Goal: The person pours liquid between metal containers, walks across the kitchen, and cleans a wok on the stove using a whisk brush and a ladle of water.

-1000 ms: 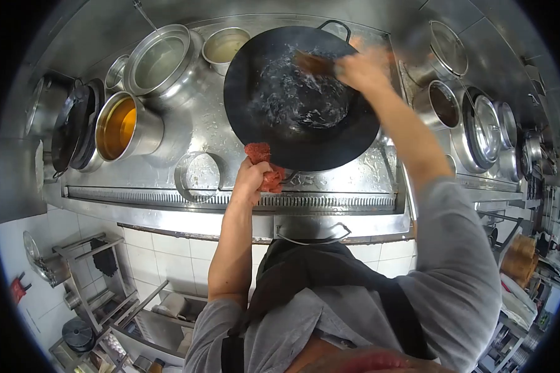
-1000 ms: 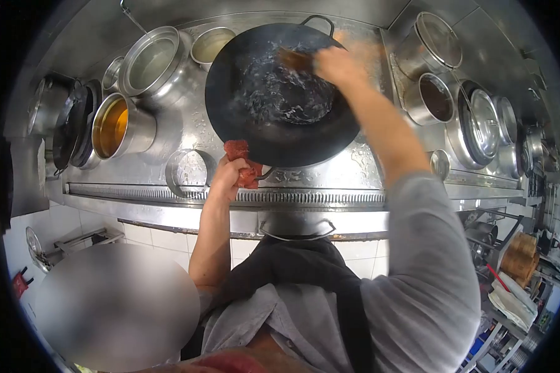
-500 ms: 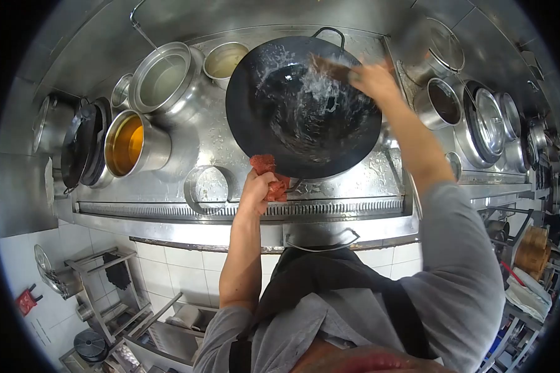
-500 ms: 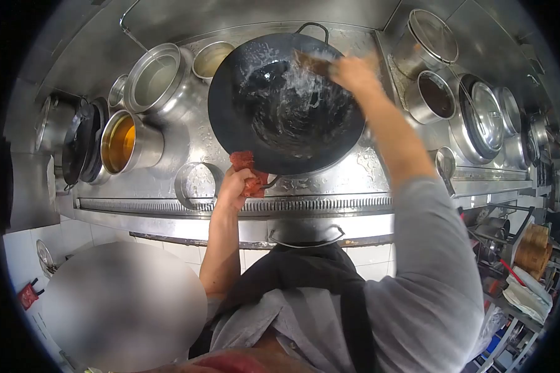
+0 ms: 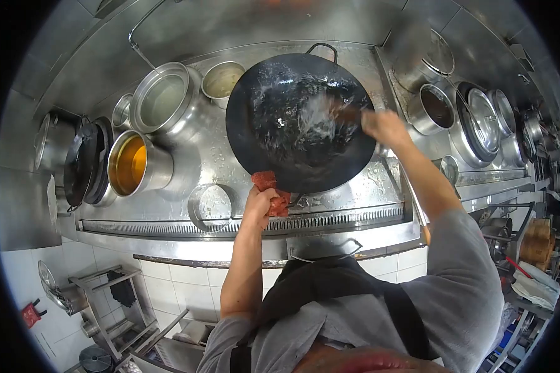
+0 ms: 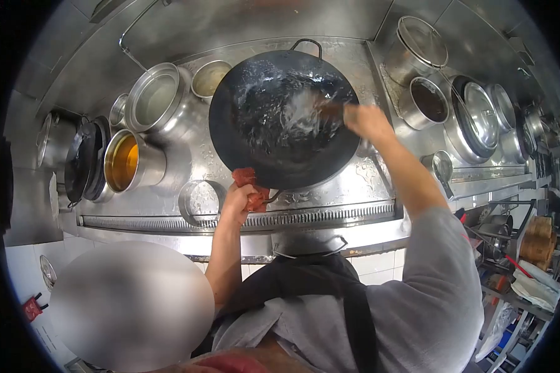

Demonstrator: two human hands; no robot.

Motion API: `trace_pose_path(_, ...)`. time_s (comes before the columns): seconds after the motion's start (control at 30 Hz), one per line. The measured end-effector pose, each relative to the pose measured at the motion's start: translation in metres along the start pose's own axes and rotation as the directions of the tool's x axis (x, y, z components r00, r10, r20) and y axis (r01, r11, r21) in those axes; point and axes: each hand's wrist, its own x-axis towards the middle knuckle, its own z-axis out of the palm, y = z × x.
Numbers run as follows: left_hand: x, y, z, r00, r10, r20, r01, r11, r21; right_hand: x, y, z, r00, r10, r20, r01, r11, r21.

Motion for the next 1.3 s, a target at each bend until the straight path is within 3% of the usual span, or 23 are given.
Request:
trace_pose_path(0.03, 0.003, -0.001, -0.004, 1.0, -0.008, 0.025, 0.008, 1.0, 0.012, 0.026, -0.003, 0.012, 0.953, -0.014, -0.302, 0.04, 0.996, 0.08)
trace_pose_path(0.07, 0.003, -0.002, -0.006, 0.999, -0.019, 0.047, 0.018, 1.0, 0.024, 0.044, -0.025, 0.006, 0.935, 0.016, -0.355, -0.011, 1.0, 0.016)
trace_pose_path(0.1, 0.003, -0.004, -0.007, 0.999, -0.02, 0.039, 0.019, 1.0, 0.023, 0.078, -0.031, 0.033, 0.885, -0.052, -0.463, 0.067, 0.998, 0.016)
trace_pose_path(0.17, 0.002, -0.001, -0.009, 0.992, -0.038, 0.117, 0.037, 0.999, 0.012, 0.08, -0.085, 0.04, 0.904, -0.074, -0.421, 0.091, 0.996, 0.022)
trace_pose_path(0.3, 0.004, -0.005, -0.003, 0.998, -0.005, 0.057, 0.005, 1.0, -0.008, 0.028, -0.138, 0.076, 0.938, -0.129, -0.321, 0.257, 0.881, 0.397)
trace_pose_path(0.33, 0.001, -0.003, 0.002, 1.0, 0.013, -0.009, -0.012, 1.0, 0.019, 0.011, -0.138, 0.069, 0.941, -0.13, -0.313, 0.255, 0.88, 0.401)
trace_pose_path(0.37, -0.003, -0.001, 0.004, 0.997, 0.027, -0.076, -0.023, 0.998, 0.05, -0.01, -0.128, 0.059, 0.954, -0.238, -0.185, 0.297, 0.844, 0.446)
trace_pose_path(0.4, -0.005, 0.002, 0.004, 0.997, 0.024, -0.077, -0.021, 0.999, 0.049, -0.022, -0.112, 0.046, 0.936, -0.346, -0.067, 0.333, 0.806, 0.49)
trace_pose_path(0.47, -0.007, 0.005, 0.005, 1.0, -0.013, -0.001, 0.013, 1.0, 0.017, -0.03, -0.058, 0.025, 0.908, -0.409, 0.09, 0.32, 0.816, 0.481)
trace_pose_path(0.53, 0.001, 0.0, -0.003, 1.0, -0.01, 0.027, 0.009, 1.0, 0.022, -0.009, -0.018, -0.002, 0.939, -0.265, 0.217, 0.219, 0.951, 0.216)
trace_pose_path(0.6, 0.0, -0.002, -0.006, 0.999, -0.01, 0.049, 0.008, 0.999, 0.032, 0.038, -0.007, -0.007, 0.993, 0.006, 0.122, -0.017, 0.996, 0.089)
trace_pose_path(0.67, -0.005, 0.006, 0.002, 0.999, -0.041, 0.003, 0.041, 0.998, 0.052, 0.076, -0.043, -0.007, 0.998, -0.032, -0.06, 0.039, 0.991, 0.128)
trace_pose_path(0.8, -0.003, -0.001, 0.003, 0.999, 0.018, -0.037, -0.015, 0.997, 0.081, 0.069, -0.129, 0.026, 0.982, -0.145, -0.125, 0.179, 0.927, 0.329)
trace_pose_path(0.87, 0.012, -0.018, -0.011, 0.99, 0.128, -0.064, -0.125, 0.991, 0.044, 0.018, -0.137, 0.029, 0.974, -0.226, -0.033, 0.217, 0.873, 0.437)
trace_pose_path(0.93, -0.012, -0.007, 0.001, 0.992, 0.102, -0.081, -0.095, 0.992, 0.085, -0.049, -0.127, -0.002, 0.909, -0.166, 0.383, -0.127, 0.764, 0.632)
trace_pose_path(1.0, -0.025, -0.004, -0.011, 0.982, 0.137, -0.126, -0.12, 0.984, 0.134, -0.087, -0.075, 0.014, 0.925, -0.325, 0.198, 0.138, 0.771, 0.622)
trace_pose_path(1.07, -0.051, 0.003, -0.013, 0.97, 0.217, -0.111, -0.196, 0.965, 0.173, -0.109, -0.012, 0.009, 0.949, -0.253, 0.19, 0.126, 0.853, 0.507)
trace_pose_path(1.13, -0.075, 0.014, -0.007, 0.966, 0.226, -0.127, -0.194, 0.955, 0.223, -0.099, 0.058, 0.026, 0.991, -0.054, 0.126, -0.01, 0.888, 0.46)
trace_pose_path(1.17, -0.072, 0.016, -0.015, 0.959, 0.259, -0.118, -0.223, 0.942, 0.252, -0.107, 0.062, 0.014, 0.992, -0.043, 0.118, -0.017, 0.885, 0.466)
trace_pose_path(1.23, -0.077, 0.018, -0.007, 0.948, 0.298, -0.108, -0.257, 0.922, 0.288, -0.117, 0.054, -0.022, 0.98, 0.198, 0.009, -0.178, 0.859, 0.479)
trace_pose_path(1.3, -0.087, 0.026, 0.014, 0.89, 0.412, -0.196, -0.314, 0.865, 0.392, -0.133, 0.049, -0.006, 0.983, 0.177, -0.049, -0.116, 0.805, 0.582)
